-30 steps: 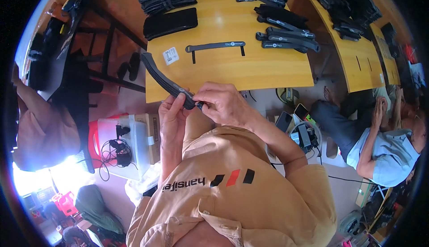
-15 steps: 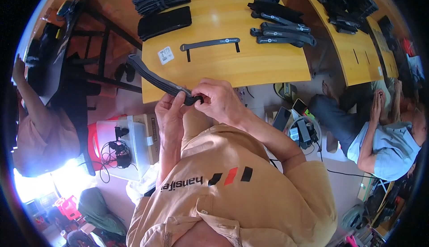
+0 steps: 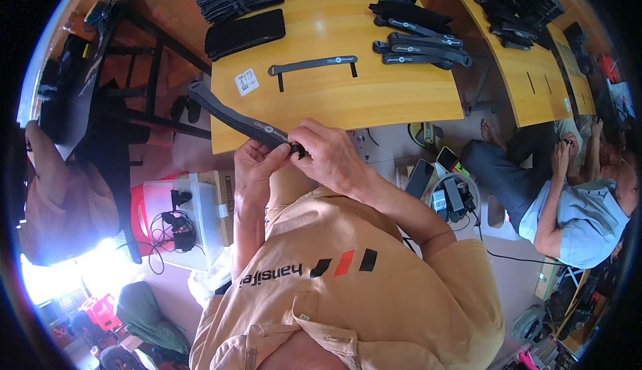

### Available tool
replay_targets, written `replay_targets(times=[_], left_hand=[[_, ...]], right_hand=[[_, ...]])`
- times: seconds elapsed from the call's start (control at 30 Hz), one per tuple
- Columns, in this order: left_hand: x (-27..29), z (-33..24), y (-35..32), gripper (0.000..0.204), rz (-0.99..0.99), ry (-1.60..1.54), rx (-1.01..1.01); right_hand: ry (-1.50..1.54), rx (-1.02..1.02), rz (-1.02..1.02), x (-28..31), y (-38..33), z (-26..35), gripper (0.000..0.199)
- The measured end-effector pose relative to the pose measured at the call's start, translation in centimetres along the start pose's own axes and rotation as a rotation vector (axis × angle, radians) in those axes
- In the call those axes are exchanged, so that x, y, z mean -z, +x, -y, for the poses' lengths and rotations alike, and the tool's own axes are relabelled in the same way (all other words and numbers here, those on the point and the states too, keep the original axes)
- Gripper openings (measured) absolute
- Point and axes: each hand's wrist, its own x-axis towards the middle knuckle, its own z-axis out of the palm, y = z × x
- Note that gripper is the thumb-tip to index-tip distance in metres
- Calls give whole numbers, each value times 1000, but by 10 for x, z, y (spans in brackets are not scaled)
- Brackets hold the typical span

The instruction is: Assembling plastic clips and components onto elastic fabric straps at a workshop table.

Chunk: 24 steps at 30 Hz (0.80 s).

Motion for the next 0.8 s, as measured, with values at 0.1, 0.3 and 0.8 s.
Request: replay_targets(times=[0.1,0.3,0.8], left_hand=[[4,3,-1,19,51,-1,28],[3,5,-5,15,49,-25,25],[4,-5,1,7,74,-47,157]], right_hand=[[41,-4,22,0,0,0,22],[82,-54,32,-3,-3,-3,22],[134,-95,530,31,11,-11,13]])
